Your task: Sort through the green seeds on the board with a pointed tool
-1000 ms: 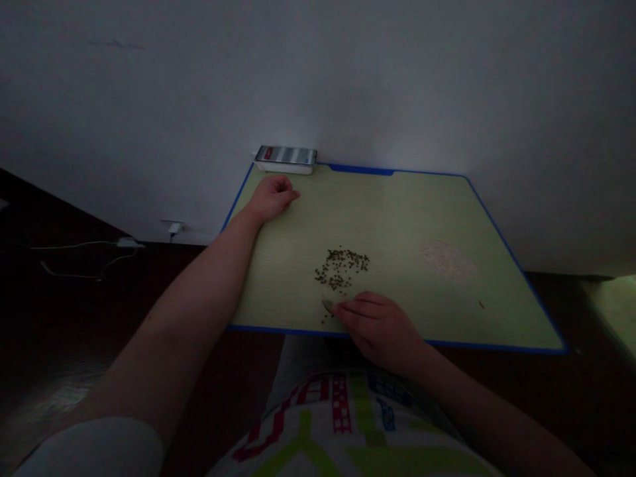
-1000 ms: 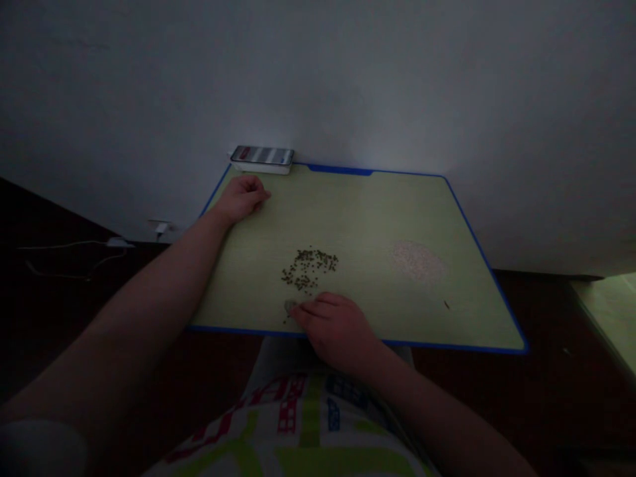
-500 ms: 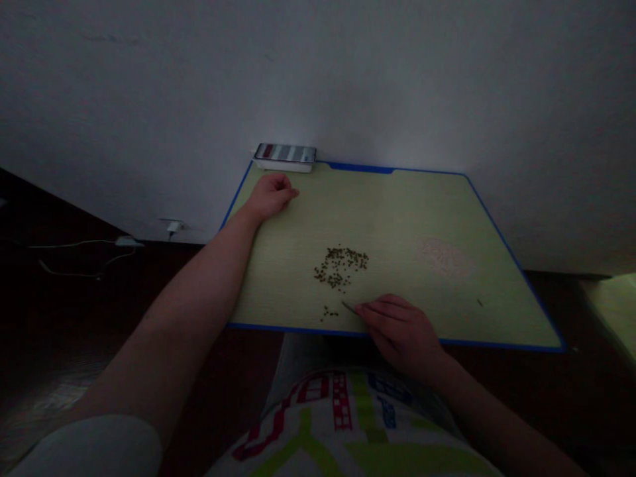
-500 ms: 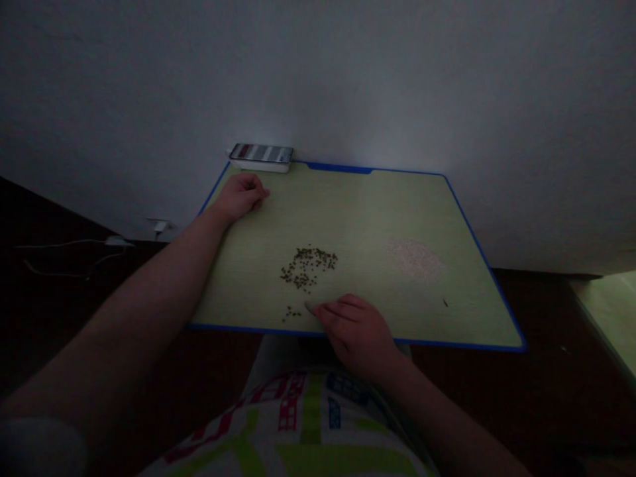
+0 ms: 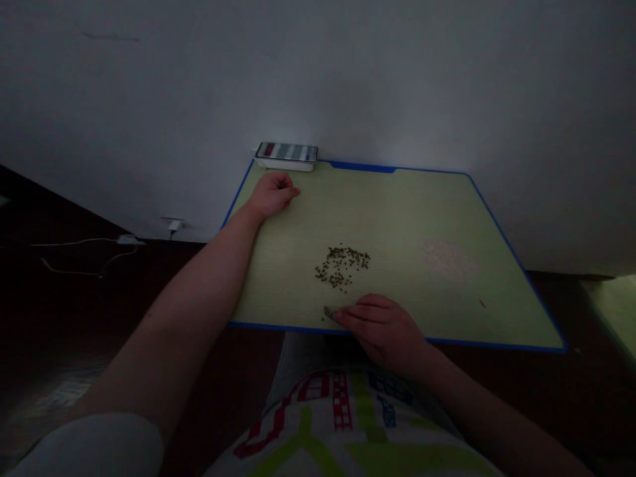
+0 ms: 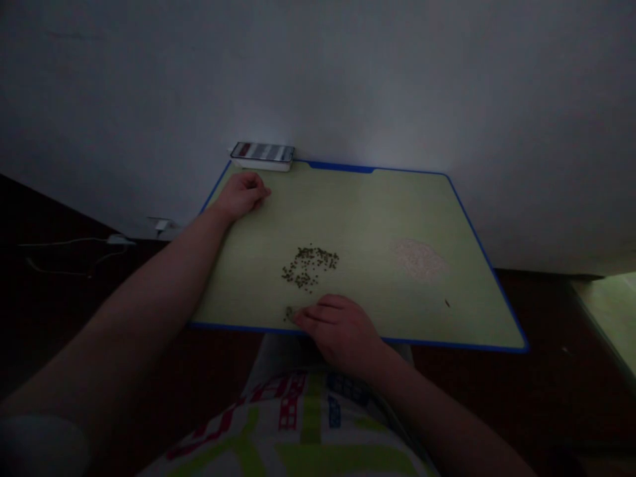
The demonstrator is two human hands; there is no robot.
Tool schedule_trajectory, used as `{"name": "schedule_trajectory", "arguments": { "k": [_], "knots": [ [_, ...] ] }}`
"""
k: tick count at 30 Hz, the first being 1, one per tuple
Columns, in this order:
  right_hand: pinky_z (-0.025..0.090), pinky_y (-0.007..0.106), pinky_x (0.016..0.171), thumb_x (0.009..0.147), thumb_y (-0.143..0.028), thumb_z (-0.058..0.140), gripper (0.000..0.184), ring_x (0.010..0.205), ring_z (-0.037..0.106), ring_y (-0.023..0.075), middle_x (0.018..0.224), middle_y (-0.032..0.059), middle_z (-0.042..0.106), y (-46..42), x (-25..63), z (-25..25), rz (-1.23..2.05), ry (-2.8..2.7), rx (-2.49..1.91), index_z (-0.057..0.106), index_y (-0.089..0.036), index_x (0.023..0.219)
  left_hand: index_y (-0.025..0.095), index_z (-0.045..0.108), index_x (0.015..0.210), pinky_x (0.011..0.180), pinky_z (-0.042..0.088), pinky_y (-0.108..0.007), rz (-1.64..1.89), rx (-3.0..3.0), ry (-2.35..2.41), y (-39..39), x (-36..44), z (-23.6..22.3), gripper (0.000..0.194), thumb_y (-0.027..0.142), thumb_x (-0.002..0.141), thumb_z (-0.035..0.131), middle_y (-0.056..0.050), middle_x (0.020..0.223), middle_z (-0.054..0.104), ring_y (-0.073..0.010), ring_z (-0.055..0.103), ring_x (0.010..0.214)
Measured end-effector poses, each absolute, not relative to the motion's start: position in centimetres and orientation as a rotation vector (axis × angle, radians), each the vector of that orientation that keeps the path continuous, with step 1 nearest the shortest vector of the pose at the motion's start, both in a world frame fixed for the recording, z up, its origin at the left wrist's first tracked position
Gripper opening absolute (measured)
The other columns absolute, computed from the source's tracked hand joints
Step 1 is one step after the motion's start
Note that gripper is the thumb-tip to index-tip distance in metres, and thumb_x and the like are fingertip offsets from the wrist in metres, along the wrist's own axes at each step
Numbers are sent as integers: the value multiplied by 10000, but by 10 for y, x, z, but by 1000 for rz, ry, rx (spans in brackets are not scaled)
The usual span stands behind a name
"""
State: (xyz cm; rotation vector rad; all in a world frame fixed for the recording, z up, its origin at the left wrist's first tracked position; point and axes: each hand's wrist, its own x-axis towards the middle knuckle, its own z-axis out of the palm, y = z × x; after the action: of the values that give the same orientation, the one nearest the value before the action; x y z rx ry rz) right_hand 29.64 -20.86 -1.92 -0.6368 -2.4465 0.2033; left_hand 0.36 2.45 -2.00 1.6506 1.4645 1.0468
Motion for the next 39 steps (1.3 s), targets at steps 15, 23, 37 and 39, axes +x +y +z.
{"name": "schedule_trajectory", "arguments": {
  "k": [15, 23, 37, 39],
  "knots": [
    [618, 365, 832, 959, -94, 494, 386, 858, 731, 192, 1036, 65, 817, -211, 306, -20, 138, -2455, -752, 737, -199, 1241, 223, 481, 616, 467, 308, -255, 1068, 1646, 1427, 25, 4, -22, 221, 259, 697, 684, 31, 473, 481, -91, 404, 451],
    [641, 394, 806, 969, -107, 518, 362, 843, 733, 210, 1007, 82, 818, -205, 322, -18, 107, -2363, -859, 736, -195, 1243, 221, 495, 622, 491, 323, -264, 1061, 1645, 1436, 26, 2, -22, 218, 262, 702, 693, 30, 483, 491, -94, 413, 460],
    [628, 357, 822, 997, -108, 464, 328, 846, 729, 187, 1023, 65, 820, -209, 312, -17, 53, -2450, -762, 749, -157, 1153, 219, 491, 615, 491, 317, -264, 1060, 1615, 1445, 23, 4, -19, 223, 229, 711, 692, 32, 469, 488, -95, 406, 446],
    [626, 351, 819, 1001, -103, 450, 341, 829, 721, 191, 1021, 68, 819, -209, 307, -15, 8, -2467, -786, 756, -150, 1144, 217, 490, 611, 488, 318, -263, 1068, 1610, 1435, 24, 3, -21, 229, 229, 715, 693, 33, 465, 481, -93, 407, 442]
  ]
}}
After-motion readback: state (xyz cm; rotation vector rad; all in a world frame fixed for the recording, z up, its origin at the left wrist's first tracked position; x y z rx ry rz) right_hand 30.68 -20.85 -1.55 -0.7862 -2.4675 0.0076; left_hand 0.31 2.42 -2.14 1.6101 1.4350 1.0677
